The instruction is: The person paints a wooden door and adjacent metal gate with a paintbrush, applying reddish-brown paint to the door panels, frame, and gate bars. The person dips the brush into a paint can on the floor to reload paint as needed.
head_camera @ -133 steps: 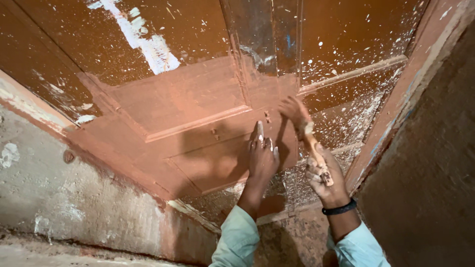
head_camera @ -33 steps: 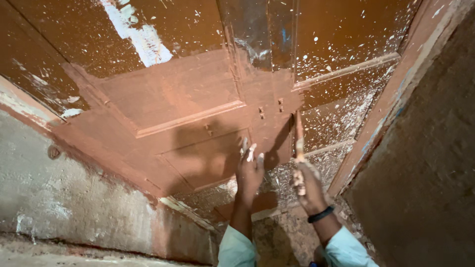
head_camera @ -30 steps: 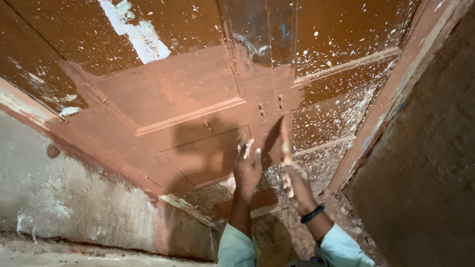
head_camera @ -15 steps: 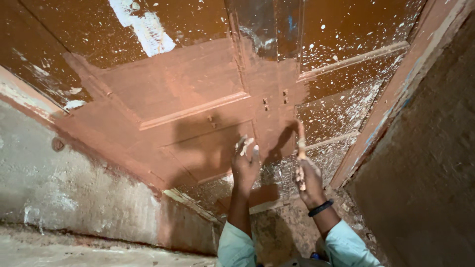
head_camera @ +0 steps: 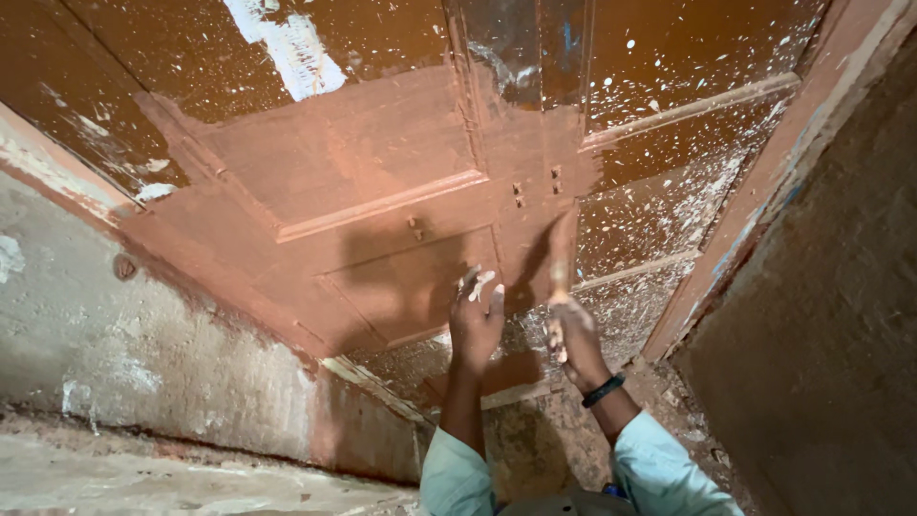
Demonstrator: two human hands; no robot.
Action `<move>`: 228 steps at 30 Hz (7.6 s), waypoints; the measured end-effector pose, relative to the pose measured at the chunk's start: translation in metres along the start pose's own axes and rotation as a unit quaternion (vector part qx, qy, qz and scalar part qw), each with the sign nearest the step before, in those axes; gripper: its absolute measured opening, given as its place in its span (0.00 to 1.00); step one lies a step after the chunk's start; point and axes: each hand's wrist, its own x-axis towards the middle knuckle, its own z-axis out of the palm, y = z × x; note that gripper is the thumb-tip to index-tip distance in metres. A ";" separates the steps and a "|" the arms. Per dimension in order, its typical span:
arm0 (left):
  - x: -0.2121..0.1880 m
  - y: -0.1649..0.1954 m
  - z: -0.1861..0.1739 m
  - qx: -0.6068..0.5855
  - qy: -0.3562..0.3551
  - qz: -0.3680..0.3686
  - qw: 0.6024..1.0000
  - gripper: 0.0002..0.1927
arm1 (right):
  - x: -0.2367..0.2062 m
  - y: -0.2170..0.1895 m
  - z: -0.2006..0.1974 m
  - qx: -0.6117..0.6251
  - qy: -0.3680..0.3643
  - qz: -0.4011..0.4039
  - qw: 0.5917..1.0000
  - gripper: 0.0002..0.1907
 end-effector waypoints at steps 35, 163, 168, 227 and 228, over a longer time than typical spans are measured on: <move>0.002 0.009 0.002 0.065 -0.005 0.030 0.997 0.17 | 0.001 0.026 -0.032 -0.076 -0.101 0.068 0.990 0.18; 0.012 0.017 0.016 0.015 0.114 0.025 0.993 0.17 | -0.015 -0.026 -0.017 -0.008 -0.152 0.061 0.986 0.13; 0.009 0.012 0.013 0.015 0.128 0.029 0.991 0.14 | -0.018 -0.037 -0.020 -0.036 -0.098 0.074 0.992 0.14; 0.011 0.070 0.038 -0.134 0.036 -0.013 0.990 0.16 | -0.010 -0.061 -0.059 -0.194 -0.006 -0.175 0.965 0.28; 0.011 0.071 0.040 -0.169 0.033 -0.033 0.985 0.16 | -0.005 -0.057 -0.063 -0.213 -0.010 -0.177 0.961 0.27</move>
